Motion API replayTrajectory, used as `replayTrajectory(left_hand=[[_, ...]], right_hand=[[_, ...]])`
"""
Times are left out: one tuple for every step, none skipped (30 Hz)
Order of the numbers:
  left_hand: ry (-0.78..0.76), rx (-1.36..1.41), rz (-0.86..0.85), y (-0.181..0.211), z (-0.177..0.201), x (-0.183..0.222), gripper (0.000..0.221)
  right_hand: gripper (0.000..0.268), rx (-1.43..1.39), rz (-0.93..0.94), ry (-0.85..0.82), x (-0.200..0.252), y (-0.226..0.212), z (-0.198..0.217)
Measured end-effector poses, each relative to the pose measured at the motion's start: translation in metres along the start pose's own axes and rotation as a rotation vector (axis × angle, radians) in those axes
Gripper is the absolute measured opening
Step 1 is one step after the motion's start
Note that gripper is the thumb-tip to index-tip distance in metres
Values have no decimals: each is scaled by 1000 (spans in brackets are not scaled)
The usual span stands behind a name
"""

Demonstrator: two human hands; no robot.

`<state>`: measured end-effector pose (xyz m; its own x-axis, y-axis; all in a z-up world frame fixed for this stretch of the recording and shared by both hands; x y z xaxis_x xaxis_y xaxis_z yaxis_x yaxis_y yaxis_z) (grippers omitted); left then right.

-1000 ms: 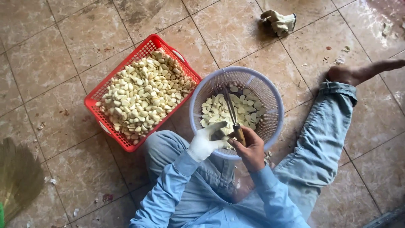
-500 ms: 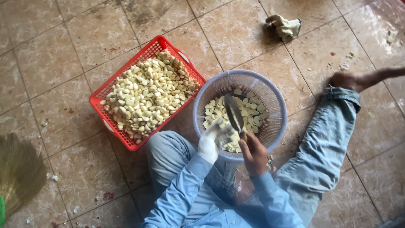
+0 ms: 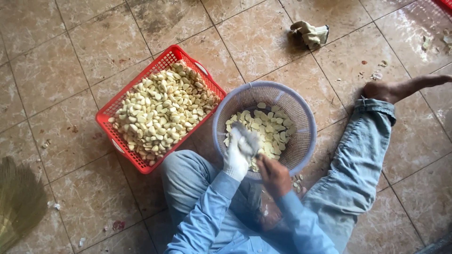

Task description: Slicing individual garlic cloves using a knife and placing the slices into a basket while sitting on the floor.

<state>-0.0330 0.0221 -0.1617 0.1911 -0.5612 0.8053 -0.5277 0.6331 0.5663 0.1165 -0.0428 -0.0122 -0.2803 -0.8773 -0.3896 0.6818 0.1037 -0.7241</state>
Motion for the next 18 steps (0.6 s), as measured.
replayTrajectory(left_hand=[[-21, 189, 70, -1, 2, -1, 58], [-42, 379, 140, -1, 3, -2, 58], [-44, 377, 145, 5, -9, 12, 58], [-53, 396, 89, 16, -20, 26, 56], [-57, 410, 32, 27, -29, 41, 55], [-56, 404, 37, 16, -25, 29, 55], [-153, 451, 90, 6, -34, 17, 65], [-251, 497, 143, -2, -42, 6, 75], [-258, 499, 140, 1, -41, 5, 75], [-274, 556, 177, 2, -41, 5, 67], [-282, 617, 216, 0, -38, 5, 60], [-281, 623, 214, 24, -51, 34, 60], [-54, 251, 56, 48, -41, 57, 71], [168, -125, -101, 80, -33, 86, 82], [165, -133, -97, 72, -34, 82, 82], [125, 6, -48, 61, -37, 78, 73], [80, 146, -2, 52, -43, 74, 64], [74, 140, -3, 51, -43, 71, 64]], right_hand=[[26, 14, 3, -28, 7, -6, 3], [30, 28, 6, -56, 14, -12, 5], [30, 33, 4, -55, 9, -3, 1], [25, 16, 4, -52, 4, 5, -3], [21, -4, 0, -49, 2, 12, -8], [21, -2, -7, -49, -4, 10, -3], [24, 14, -32, -22, -16, 10, 2], [28, 30, -57, 5, -27, 9, 7], [28, 30, -50, 10, -22, 9, 7], [23, -3, -75, 0, -17, 12, 5], [17, -37, -102, -19, -9, 16, 4], [17, -37, -97, -24, -6, 11, 6], [21, 0, -83, -42, 2, 4, 9], [26, 36, -69, -60, 9, -2, 12], [26, 40, -77, -57, 7, 11, 5], [20, 29, -98, -41, 4, 25, 0], [15, 16, -114, -20, -1, 39, -6], [15, 18, -118, -12, -12, 31, 1]])
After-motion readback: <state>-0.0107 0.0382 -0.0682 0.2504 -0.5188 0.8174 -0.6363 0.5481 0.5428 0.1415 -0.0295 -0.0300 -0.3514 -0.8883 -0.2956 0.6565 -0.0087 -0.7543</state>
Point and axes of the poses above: each hand's wrist, its own x-axis away from the middle knuckle, its own z-axis out of the back of the hand, y = z × x, the point moved 9 cm from there along -x, towards the middle knuckle, and after that the axes turned 6 degrees about y, right-handed, at the moved point
